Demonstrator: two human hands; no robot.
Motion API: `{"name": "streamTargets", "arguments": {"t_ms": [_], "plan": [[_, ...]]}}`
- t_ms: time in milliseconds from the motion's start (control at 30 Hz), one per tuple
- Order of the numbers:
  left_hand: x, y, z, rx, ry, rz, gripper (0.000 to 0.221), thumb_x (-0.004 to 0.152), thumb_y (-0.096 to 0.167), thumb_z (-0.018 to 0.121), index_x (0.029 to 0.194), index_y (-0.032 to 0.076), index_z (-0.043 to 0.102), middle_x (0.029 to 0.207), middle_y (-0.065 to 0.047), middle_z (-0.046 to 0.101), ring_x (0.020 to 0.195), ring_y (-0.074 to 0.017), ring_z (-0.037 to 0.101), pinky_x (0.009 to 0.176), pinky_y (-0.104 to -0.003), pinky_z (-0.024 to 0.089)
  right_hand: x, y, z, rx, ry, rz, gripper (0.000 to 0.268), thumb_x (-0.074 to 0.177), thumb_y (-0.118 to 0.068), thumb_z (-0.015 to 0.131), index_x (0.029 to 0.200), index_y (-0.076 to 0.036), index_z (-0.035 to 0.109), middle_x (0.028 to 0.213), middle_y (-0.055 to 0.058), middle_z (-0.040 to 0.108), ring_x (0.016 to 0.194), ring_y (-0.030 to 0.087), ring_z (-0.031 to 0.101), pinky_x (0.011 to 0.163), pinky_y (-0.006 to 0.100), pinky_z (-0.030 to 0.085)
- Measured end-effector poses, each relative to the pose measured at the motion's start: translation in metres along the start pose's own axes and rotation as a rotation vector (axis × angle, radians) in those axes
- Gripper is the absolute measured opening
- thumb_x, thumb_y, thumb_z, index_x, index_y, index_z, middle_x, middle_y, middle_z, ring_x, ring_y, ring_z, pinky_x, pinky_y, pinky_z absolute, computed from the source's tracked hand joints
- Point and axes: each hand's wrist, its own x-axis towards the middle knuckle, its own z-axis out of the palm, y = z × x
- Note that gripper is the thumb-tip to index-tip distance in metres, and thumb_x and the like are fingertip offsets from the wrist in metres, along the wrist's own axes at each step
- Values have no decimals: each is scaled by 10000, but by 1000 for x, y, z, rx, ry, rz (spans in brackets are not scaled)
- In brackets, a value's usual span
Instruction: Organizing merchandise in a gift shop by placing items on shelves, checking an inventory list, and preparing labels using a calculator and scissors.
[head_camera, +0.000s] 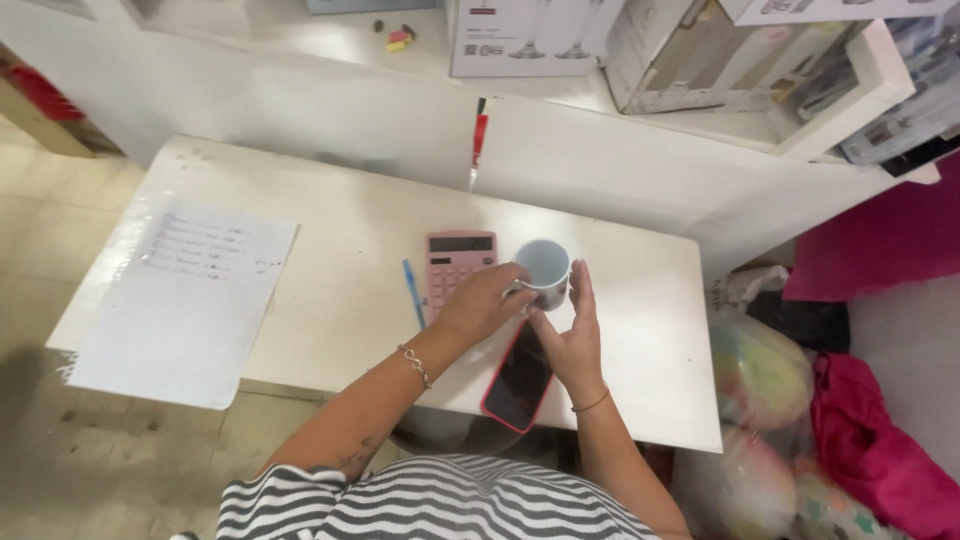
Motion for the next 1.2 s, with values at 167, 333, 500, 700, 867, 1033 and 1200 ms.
{"name": "streamTargets", "arguments": {"t_ms": [167,333,500,700,867,1033,1200], "plan": [[-94,8,-81,25,63,-94,422,1020,423,576,1350,161,598,1265,-157,696,1195,-329,660,1028,-464,528,-27,-80,52,92,-169,-5,950,819,-212,824,1578,-54,276,1490,257,477,1379,420,472,1114,509,474],[-201,-12,-159,-17,247,-146,705,979,361,645,1567,97,361,1398,-266,573,1261,-362,610,1070,-510,503,-71,-155,138,203,-262,-28,1024,718,-260,909,1543,-28,350,1410,272,553,1332,433,531,1124,496,471],[-305,-76,-243,-276,325,-215,839,915,348,729,1550,-12,314,1458,-311,514,1346,-456,513,1119,-538,465,-119,-217,254,355,-417,9,1064,692,-280,931,1543,-15,351,1444,242,533,1328,416,539,1101,514,476],[-433,-119,-341,-351,499,-283,773,936,281,724,1496,-103,354,1396,-381,534,1324,-508,504,1099,-580,465,-181,-285,397,419,-646,28,1036,701,-288,941,1533,-28,381,1463,197,531,1323,395,551,1085,506,488],[-518,-155,-396,-357,704,-406,810,917,331,730,1503,-93,368,1420,-348,535,1337,-474,509,1091,-535,487,-209,-352,483,528,-869,2,1083,661,-182,962,1534,4,350,1438,245,519,1322,449,529,1074,536,487],[-568,-195,-459,-288,906,-450,829,920,306,739,1485,-152,342,1413,-395,508,1327,-512,498,1078,-546,492,-207,-412,590,623,-1051,-78,1100,672,-140,950,1557,-4,311,1439,239,519,1343,432,511,1078,548,467],[-591,-246,-541,-211,1037,-527,869,934,364,701,1521,-132,294,1452,-400,454,1349,-531,455,1085,-561,473,-186,-463,715,687,-1209,-171,1074,697,-94,924,1567,-28,298,1430,254,523,1326,457,516,1074,574,458]]}}
